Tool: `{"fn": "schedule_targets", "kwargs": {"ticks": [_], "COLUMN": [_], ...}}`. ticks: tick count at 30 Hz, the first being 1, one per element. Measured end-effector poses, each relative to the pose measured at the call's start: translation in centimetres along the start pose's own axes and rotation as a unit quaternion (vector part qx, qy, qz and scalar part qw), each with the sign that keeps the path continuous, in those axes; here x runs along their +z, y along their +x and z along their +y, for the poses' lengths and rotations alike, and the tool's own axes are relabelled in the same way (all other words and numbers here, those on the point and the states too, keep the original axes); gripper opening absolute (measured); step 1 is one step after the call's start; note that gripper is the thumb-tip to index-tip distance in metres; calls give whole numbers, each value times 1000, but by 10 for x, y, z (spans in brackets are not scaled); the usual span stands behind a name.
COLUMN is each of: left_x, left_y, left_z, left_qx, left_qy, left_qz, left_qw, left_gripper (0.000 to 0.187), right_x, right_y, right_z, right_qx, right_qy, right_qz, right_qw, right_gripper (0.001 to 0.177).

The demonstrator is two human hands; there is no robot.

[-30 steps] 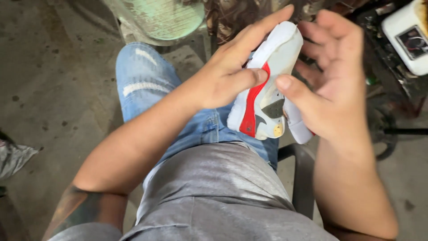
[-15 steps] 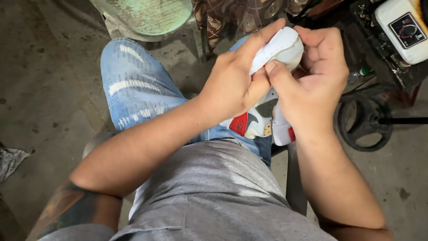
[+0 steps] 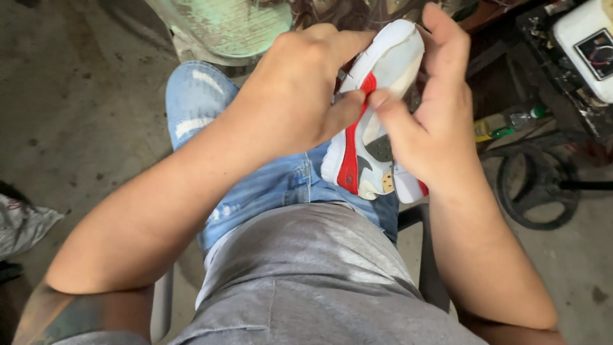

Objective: Using a knife to scrape and prepare the sole of a sneaker for repair or customization.

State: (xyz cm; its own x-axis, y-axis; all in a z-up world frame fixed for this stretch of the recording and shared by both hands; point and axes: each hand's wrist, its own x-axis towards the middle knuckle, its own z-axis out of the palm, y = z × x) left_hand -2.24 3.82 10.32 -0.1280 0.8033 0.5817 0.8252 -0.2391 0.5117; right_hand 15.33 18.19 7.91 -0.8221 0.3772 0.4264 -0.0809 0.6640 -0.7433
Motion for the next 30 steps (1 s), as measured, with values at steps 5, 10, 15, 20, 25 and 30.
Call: {"fn": "schedule_targets", "kwargs": {"ticks": [5,10,15,20,25,30], "left_x": [8,17,25,29,27,26], "left_y": [-12,-19,-21,-23,-25,-29], "left_z": [-9,-7,-7,-9,-13,-22], "left_qx": [-17,-28,-29,-40,-54,-33], "left_qy": [31,58,87,89,78,54], "left_qz": [27,61,67,80,83,83], "left_qw": [999,996,994,992,992,995], "left_gripper": [55,56,60,56,53,49], "right_x": [8,12,16,22,22,19], "right_y": [15,16,11,5,5,12], "right_z": [-20,-20,-18,-7,-5,-13], "right_qx": [-79,-83,-92,-82,-80,-116], "right_qy": [-160,-216,-242,-267,-270,-253], "right_qz": [-30,-25,-8,-1,-6,-16], "right_qw": [983,973,966,960,960,960], "right_gripper": [98,96,94,95,94,98]}}
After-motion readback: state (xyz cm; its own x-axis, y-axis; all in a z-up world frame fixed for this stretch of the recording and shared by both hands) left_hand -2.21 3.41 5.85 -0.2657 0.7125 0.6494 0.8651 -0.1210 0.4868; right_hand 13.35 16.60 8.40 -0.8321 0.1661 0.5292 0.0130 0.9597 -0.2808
